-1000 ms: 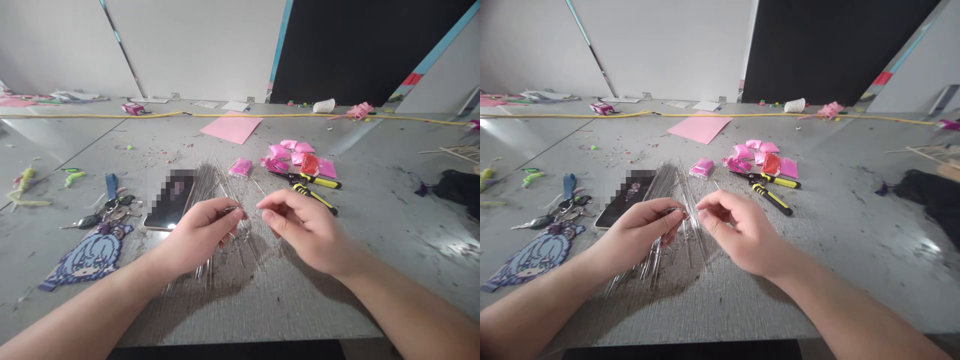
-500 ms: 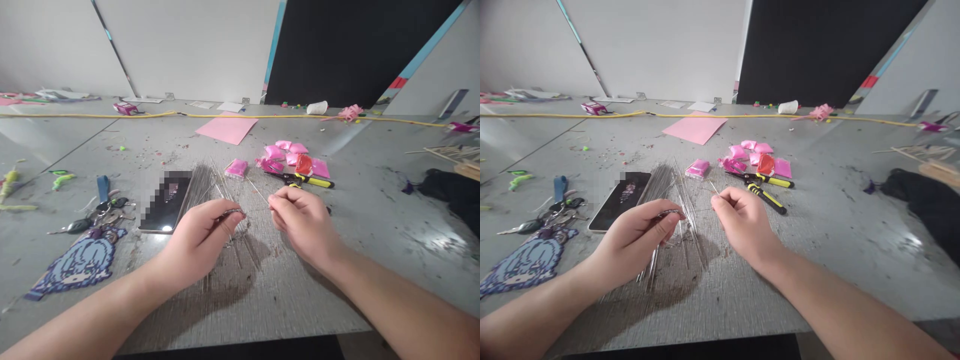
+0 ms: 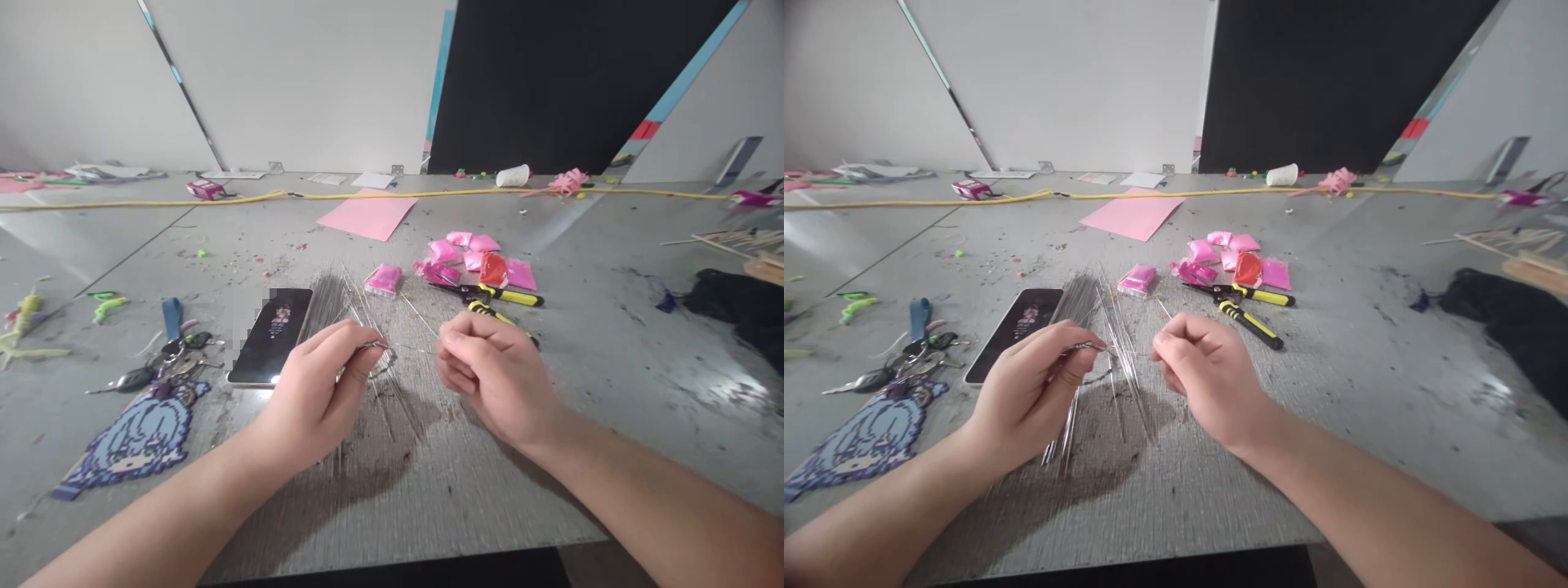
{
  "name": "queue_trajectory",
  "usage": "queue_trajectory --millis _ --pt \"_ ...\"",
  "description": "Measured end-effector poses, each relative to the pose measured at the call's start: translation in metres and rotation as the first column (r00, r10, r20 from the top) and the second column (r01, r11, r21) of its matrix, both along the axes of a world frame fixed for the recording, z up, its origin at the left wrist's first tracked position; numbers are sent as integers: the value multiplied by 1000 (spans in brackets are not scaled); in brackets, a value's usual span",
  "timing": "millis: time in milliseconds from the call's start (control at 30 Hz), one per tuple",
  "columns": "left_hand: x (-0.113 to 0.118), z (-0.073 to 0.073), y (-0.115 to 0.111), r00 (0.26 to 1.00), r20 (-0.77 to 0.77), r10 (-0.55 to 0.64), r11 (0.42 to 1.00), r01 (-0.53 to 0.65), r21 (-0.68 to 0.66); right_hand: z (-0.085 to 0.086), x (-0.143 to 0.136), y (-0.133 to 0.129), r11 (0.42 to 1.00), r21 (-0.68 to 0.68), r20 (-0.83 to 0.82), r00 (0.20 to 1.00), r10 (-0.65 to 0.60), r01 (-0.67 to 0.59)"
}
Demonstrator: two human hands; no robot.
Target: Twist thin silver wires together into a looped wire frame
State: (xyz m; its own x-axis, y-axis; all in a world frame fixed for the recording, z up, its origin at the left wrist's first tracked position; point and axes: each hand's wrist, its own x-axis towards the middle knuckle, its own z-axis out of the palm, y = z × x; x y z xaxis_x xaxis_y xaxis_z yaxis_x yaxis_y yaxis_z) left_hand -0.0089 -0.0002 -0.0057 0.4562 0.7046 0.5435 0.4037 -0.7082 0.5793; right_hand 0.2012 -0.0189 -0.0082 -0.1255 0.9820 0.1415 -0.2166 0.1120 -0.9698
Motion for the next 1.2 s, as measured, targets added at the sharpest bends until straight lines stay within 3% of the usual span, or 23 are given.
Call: queue_trajectory --millis 67,133,233,333,467,567,733,833,1000,1067,1200 --pt "1 -2 -2 997 70 -20 982 33 -186 -1 3 -1 992 103 115 992 60 -72" --pt "4 -5 -4 985 168 -29 922 91 -375 -1 2 -2 981 142 243 965 96 -133" --pt "9 -8 -8 964 264 -32 828 174 -533 -1 -1 -4 960 253 389 921 17 -125" --pt "12 -9 -10 956 288 -55 770 224 -597 -2 -4 -4 916 389 478 871 -110 -98" --pt "14 -7 -12 959 276 -59 715 233 -659 -2 -3 -2 835 527 544 818 -189 -158" --pt "15 -8 -11 971 237 -20 684 186 -705 0 -1 -1 783 582 598 767 -231 -218" --pt "15 -10 -9 983 181 1 629 140 -765 2 -1 -2 697 619 724 606 -329 -362" --pt "15 -8 -9 985 175 13 658 123 -743 2 0 -1 727 598 712 639 -289 -337" --pt "15 -6 -9 986 164 29 716 94 -692 1 -2 -1 901 377 619 782 -71 -217" --pt "16 -7 -9 986 163 35 715 89 -693 0 -4 -1 911 356 602 797 -52 -209" --pt "18 -10 -11 988 143 63 692 60 -719 -5 -8 -2 870 452 647 744 -167 -198"
